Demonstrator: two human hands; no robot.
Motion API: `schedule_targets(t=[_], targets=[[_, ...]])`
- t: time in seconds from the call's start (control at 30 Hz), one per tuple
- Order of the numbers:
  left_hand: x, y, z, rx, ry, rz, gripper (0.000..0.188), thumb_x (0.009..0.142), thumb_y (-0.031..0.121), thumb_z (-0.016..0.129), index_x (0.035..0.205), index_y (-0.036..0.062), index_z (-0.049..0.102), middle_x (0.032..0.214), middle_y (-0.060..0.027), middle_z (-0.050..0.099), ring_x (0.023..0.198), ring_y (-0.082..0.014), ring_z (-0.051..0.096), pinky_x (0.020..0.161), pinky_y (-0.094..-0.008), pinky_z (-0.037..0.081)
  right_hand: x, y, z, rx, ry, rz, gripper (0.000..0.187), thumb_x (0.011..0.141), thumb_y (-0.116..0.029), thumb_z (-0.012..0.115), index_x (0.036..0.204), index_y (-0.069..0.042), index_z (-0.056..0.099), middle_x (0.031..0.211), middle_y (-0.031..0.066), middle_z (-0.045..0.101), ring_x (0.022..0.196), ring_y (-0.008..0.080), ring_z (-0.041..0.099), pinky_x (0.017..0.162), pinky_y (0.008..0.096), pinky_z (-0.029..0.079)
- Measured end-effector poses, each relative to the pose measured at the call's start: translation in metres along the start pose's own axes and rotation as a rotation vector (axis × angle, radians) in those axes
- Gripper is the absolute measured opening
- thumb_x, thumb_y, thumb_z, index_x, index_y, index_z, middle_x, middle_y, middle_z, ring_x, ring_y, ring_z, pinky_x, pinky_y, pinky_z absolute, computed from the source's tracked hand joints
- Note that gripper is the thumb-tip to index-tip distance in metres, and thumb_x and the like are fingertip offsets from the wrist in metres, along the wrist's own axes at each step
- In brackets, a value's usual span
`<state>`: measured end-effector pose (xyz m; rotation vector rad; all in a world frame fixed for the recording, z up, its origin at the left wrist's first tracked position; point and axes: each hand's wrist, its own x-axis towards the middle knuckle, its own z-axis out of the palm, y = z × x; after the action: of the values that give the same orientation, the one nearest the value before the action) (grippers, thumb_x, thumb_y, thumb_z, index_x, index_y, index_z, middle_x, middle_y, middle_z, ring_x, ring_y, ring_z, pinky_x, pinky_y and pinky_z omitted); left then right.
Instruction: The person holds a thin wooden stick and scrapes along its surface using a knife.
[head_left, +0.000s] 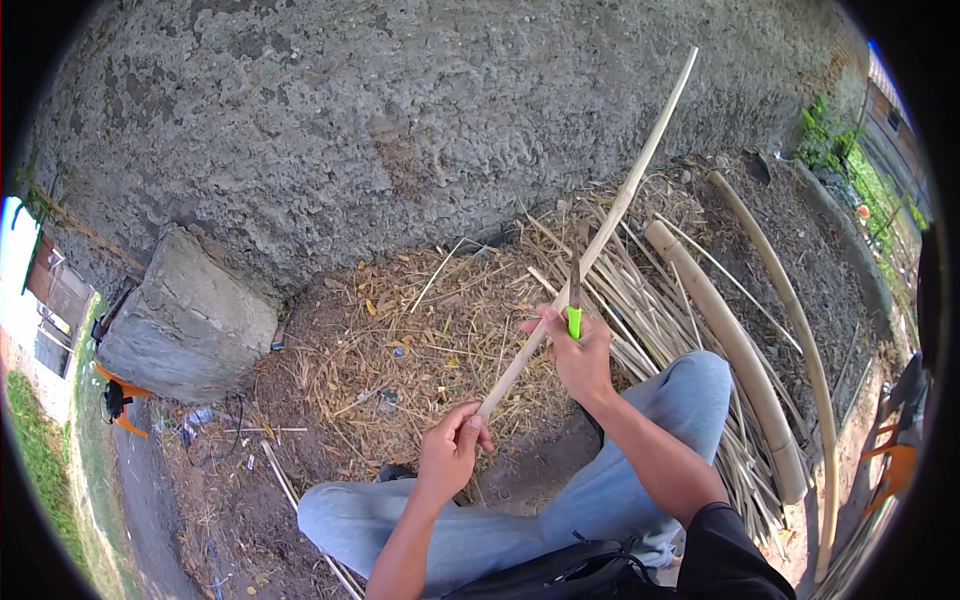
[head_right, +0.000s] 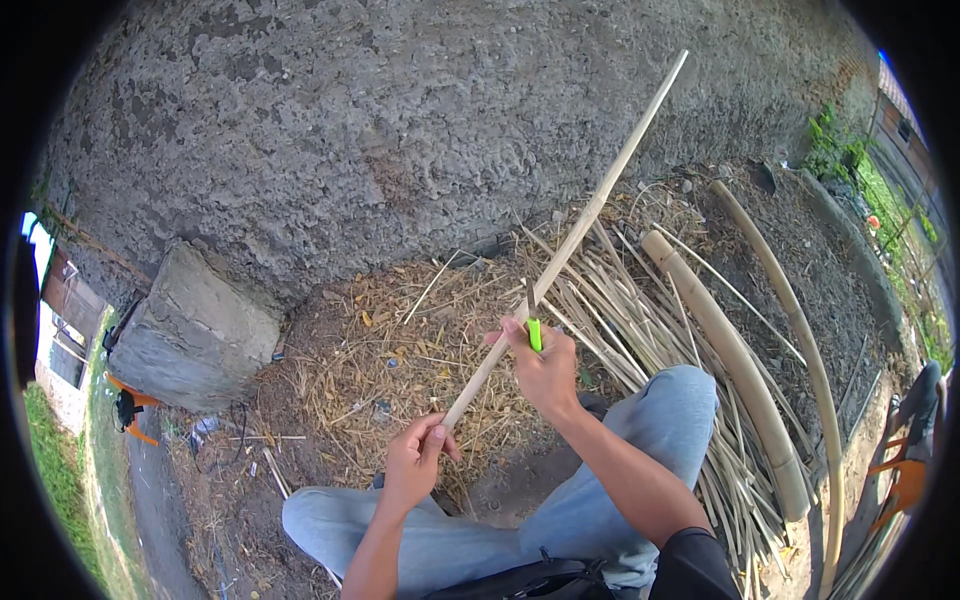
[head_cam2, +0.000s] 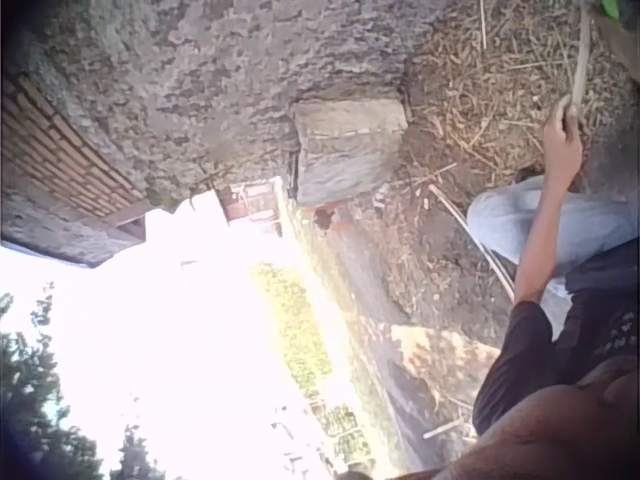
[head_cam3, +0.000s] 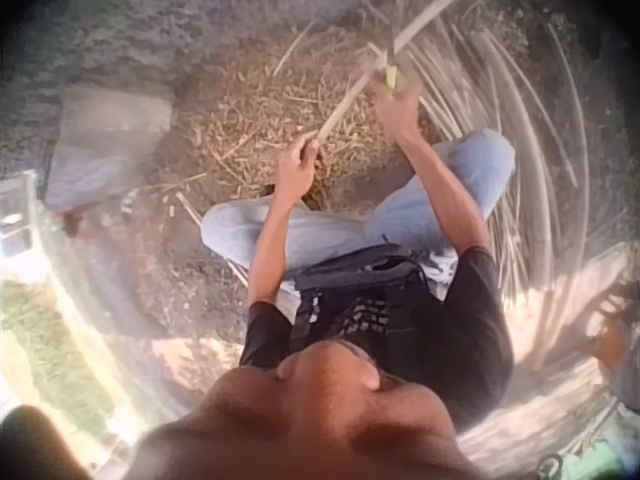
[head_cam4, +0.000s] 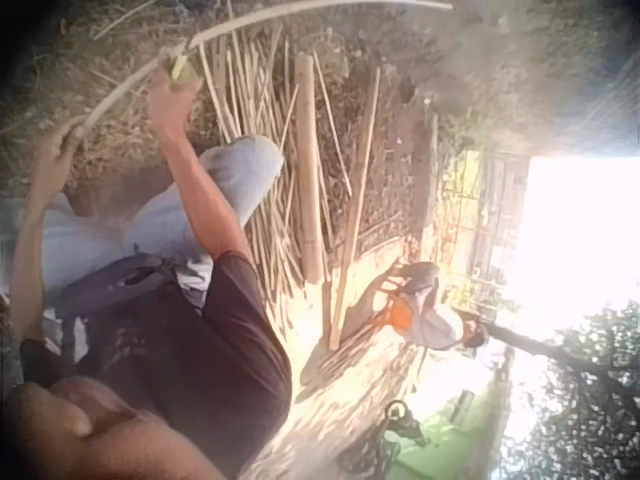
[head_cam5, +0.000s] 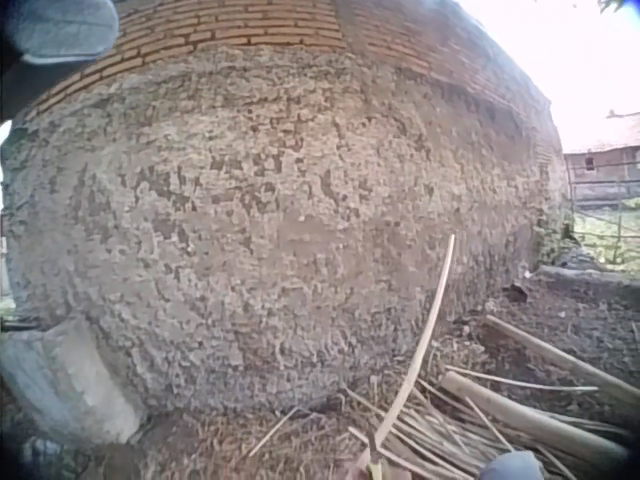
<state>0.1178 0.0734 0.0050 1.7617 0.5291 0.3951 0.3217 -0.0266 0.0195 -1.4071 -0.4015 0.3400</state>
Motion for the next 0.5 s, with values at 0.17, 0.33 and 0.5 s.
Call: schedule_targets(t=[0.17,0.33,0.5], targets=[[-0.009,-0.014,0.000,-0.113,-0.138,-0.138,0.027,0.100,0.005,0.056,0.125,-0.0064,0.055,0.088,-0.0104,0.069,0.079,-0.0157,0.069,0.074,-0.0284,0.055,-0.010,0.010,0.000,-0.083,-0.144,-0.034,0.034,0.105,-0.025,0.051,0.119,0.004,0.065,0.088,0.0054,0.076,0.056,0.0022,0.047,0.052,0.0235,0.040],[-0.017,-0.011,0.008,-0.235,-0.256,-0.192,0.037,0.097,-0.005,0.053,0.133,-0.0034,0.048,0.099,-0.0135,0.068,0.084,-0.0165,0.069,0.079,-0.0286,0.054,-0.024,0.008,0.005,-0.098,-0.201,0.004,0.034,0.105,-0.024,0.051,0.118,0.004,0.064,0.089,0.0062,0.076,0.067,0.0055,0.057,0.062,0.0256,0.047],[-0.022,-0.026,0.014,-0.326,-0.273,-0.145,0.039,0.096,-0.009,0.045,0.135,-0.0044,0.043,0.112,-0.0147,0.063,0.095,-0.0166,0.066,0.084,-0.0299,0.054,-0.030,0.015,0.009,-0.091,-0.244,-0.071,0.032,0.104,-0.023,0.054,0.117,0.004,0.065,0.089,0.0071,0.076,0.073,0.0069,0.061,0.067,0.0267,0.049]])
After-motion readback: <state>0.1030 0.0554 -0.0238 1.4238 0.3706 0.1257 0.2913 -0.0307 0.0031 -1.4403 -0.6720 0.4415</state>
